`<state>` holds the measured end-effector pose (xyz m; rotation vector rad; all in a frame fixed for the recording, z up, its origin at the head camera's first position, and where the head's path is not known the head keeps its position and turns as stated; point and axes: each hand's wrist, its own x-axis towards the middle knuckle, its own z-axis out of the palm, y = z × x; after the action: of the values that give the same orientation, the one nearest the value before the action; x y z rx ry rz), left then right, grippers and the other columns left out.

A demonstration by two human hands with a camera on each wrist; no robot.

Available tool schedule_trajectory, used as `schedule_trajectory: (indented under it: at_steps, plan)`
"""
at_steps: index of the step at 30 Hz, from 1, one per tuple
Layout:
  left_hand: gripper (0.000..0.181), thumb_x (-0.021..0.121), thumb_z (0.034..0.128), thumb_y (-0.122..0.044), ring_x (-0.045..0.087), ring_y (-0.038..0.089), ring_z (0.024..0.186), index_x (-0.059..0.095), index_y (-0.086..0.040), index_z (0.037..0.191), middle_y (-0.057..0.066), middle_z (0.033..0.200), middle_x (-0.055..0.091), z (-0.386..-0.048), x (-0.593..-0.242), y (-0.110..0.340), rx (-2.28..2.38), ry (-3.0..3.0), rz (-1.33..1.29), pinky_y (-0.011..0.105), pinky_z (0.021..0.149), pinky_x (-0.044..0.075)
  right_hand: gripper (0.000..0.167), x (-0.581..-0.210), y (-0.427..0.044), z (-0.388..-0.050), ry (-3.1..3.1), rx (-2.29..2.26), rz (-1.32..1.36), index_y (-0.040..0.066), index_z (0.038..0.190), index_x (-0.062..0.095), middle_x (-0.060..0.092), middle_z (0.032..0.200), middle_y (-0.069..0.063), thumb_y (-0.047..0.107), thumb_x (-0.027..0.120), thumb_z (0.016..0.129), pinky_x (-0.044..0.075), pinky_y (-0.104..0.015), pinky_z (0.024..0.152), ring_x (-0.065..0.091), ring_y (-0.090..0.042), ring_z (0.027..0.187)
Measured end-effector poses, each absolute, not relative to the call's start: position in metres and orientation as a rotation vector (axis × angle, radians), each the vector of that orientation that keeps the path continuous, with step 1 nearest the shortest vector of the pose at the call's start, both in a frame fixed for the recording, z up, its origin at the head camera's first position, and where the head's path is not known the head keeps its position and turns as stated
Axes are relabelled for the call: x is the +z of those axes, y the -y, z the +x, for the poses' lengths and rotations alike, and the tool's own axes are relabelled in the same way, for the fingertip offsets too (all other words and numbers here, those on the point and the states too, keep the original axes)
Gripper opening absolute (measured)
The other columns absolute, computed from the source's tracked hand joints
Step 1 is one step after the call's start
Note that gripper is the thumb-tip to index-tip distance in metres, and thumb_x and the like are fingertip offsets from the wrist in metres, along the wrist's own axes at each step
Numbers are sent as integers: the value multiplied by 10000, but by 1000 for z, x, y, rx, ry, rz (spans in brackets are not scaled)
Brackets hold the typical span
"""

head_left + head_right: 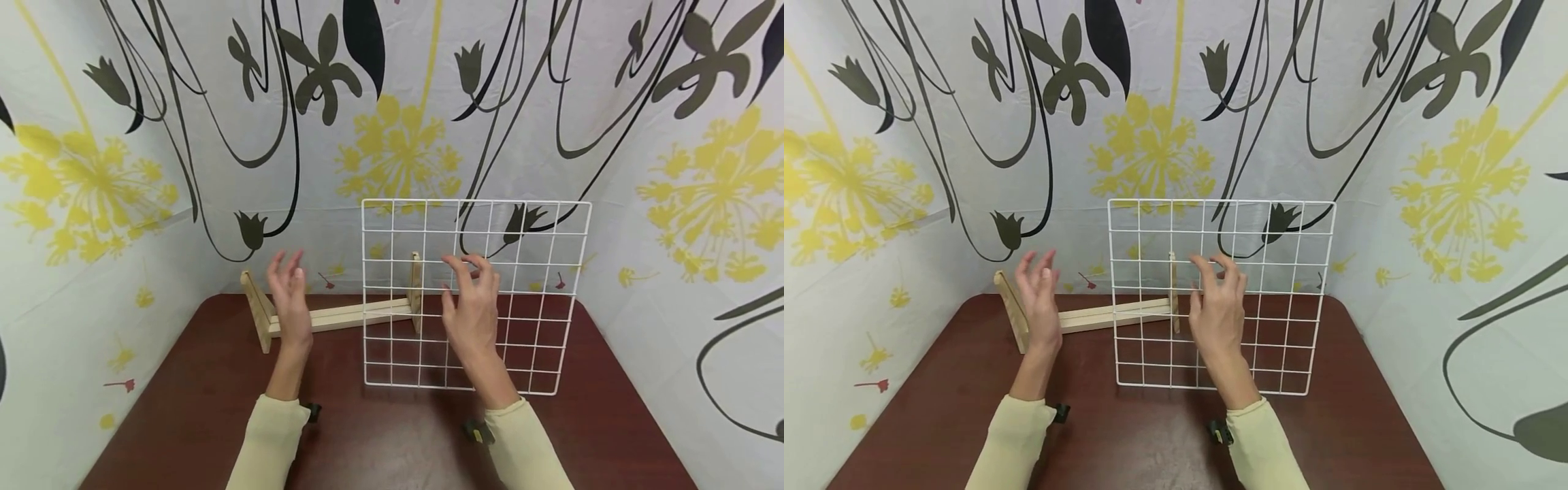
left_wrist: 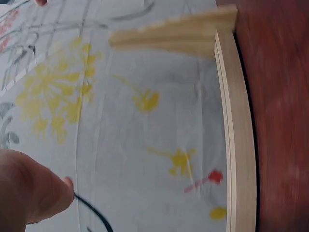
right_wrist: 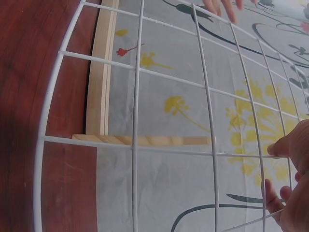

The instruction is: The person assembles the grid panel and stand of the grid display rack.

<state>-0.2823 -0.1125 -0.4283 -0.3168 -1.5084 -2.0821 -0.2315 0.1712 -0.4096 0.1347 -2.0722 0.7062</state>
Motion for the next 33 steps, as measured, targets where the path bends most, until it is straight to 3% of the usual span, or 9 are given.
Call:
schedule_trajectory:
  at_steps: [5,11,23,29,33]
  plan:
    - [509,468,1117,-241,361,218,1548,322,-146,1595,124,1609,467,-288,-427,140,-1943,1461,-188,409,1290,251,521,-408,-175,-231,2055,715,158,212,1352,666,517,1416,-156,3,799,895,558,-492,823,528,-398,1118]
    - [538,475,1107,-253,355,190,1542,341,-80,1598,76,1597,462,-298,-429,170,-1876,1345,-109,332,1262,292,530,-407,-178,-232,2048,722,178,205,1351,669,522,1412,-169,-1,807,883,539,-493,878,537,-423,1118]
    - [520,477,1114,-381,387,215,1527,364,-210,1592,81,1626,436,-314,-444,225,-1934,1418,81,345,1189,315,525,-410,-181,-232,2048,737,237,179,1336,684,531,1391,-205,-25,807,868,528,-534,922,533,-411,1115]
    - [569,372,1130,-493,273,229,1621,318,-256,1644,70,1736,307,-320,-460,239,-2069,1679,165,483,1334,205,540,-411,-180,-233,2060,726,243,175,1337,684,529,1380,-205,-32,813,854,513,-500,957,530,-408,1141]
    - [614,294,1124,-562,194,223,1648,298,-278,1669,8,1773,230,-322,-469,242,-2181,1791,193,459,1361,134,541,-411,-179,-233,2055,726,244,174,1334,686,534,1378,-211,-37,811,851,508,-504,966,532,-410,1141]
